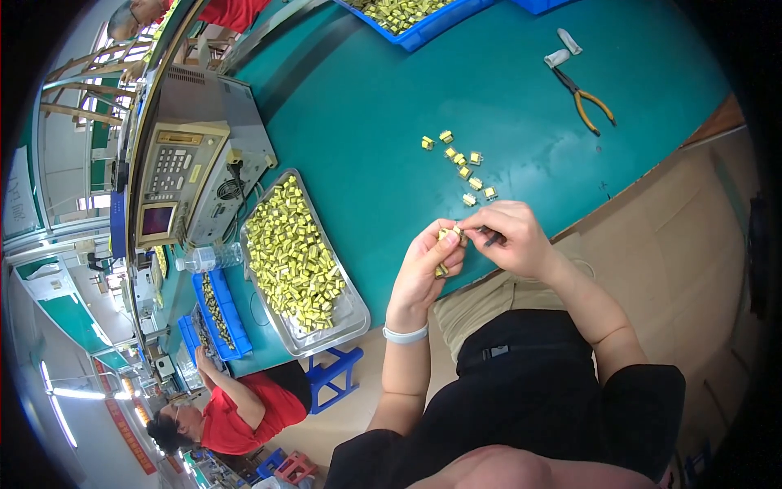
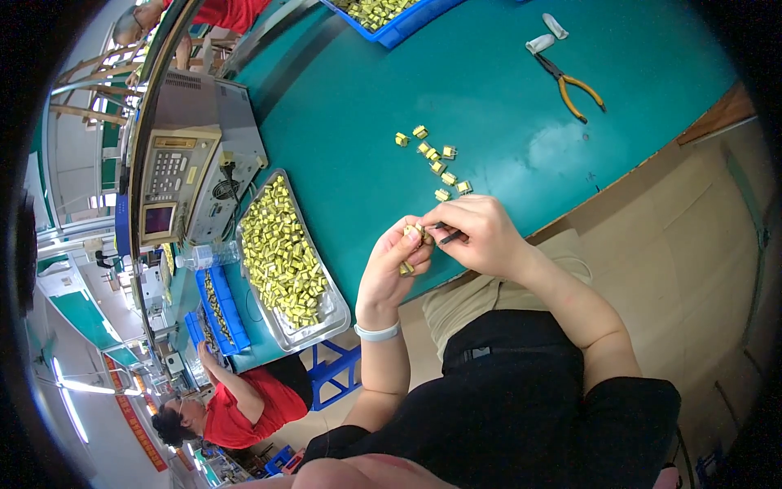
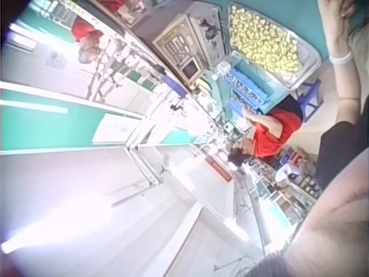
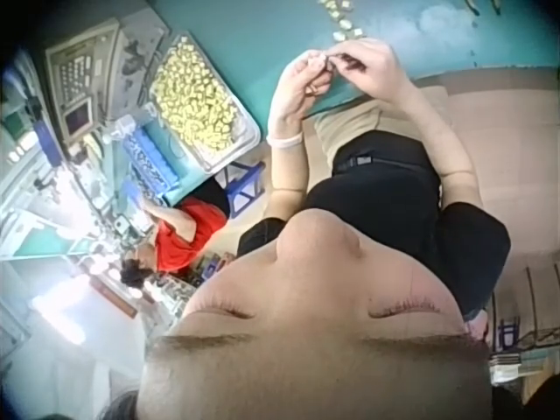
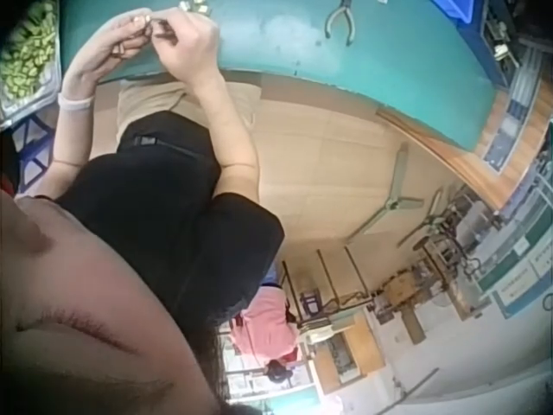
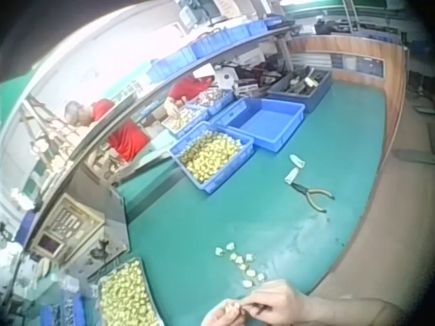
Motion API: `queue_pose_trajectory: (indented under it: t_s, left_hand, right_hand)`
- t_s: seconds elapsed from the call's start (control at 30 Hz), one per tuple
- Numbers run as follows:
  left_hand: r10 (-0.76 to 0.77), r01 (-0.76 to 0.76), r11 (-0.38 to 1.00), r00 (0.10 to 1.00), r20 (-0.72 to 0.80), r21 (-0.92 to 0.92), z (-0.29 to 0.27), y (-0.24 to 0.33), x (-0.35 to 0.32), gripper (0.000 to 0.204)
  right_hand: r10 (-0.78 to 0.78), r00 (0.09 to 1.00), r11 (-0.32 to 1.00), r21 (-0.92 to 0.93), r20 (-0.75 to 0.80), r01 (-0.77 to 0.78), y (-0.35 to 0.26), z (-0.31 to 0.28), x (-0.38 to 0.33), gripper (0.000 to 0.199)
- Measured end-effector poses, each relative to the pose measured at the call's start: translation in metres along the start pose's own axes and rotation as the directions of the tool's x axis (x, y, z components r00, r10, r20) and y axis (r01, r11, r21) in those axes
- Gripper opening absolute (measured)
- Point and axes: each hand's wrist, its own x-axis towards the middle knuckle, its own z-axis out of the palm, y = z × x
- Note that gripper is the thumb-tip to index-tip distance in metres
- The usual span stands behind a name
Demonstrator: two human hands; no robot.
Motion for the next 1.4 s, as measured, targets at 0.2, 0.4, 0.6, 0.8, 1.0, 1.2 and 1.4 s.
queue_pose_trajectory:
  t_s: [0.2, 0.4, 0.6, 0.8, 1.0, 1.2, 1.4]
  left_hand:
    - [0.034, -0.041, 0.986, 0.998, -0.044, -0.163, 0.004, 0.004, -0.003, 0.024]
    - [0.132, -0.127, 0.965, 0.991, 0.008, -0.231, -0.006, 0.001, -0.009, 0.034]
    - [0.184, -0.18, 0.966, 0.983, 0.006, -0.184, -0.005, 0.002, -0.012, 0.032]
    - [0.186, -0.184, 0.977, 0.983, 0.009, -0.108, -0.005, -0.002, -0.011, 0.033]
    - [0.22, -0.222, 0.974, 0.975, -0.037, -0.047, -0.001, -0.004, -0.012, 0.028]
    - [0.208, -0.208, 0.978, 0.977, -0.036, -0.001, 0.0, -0.002, -0.015, 0.046]
    - [0.162, -0.152, 0.979, 0.985, -0.065, 0.133, 0.006, -0.004, -0.016, 0.049]
  right_hand:
    - [0.221, 0.975, 0.95, 0.22, 0.03, -0.222, -0.002, 0.004, -0.002, 0.031]
    - [0.137, 0.99, 0.984, 0.112, 0.011, -0.138, 0.005, 0.01, -0.007, 0.029]
    - [0.066, 0.998, 0.998, 0.008, -0.005, -0.066, 0.001, 0.007, -0.005, 0.028]
    - [0.016, 1.0, 0.999, -0.043, -0.014, -0.017, 0.002, 0.007, -0.003, 0.024]
    - [0.022, 1.0, 0.998, -0.056, 0.006, -0.022, -0.003, 0.006, -0.001, 0.022]
    - [0.063, 0.997, 0.998, 0.009, 0.039, -0.063, -0.012, -0.001, 0.001, 0.021]
    - [0.075, 0.992, 0.997, 0.014, 0.1, -0.077, -0.014, -0.006, 0.002, 0.018]
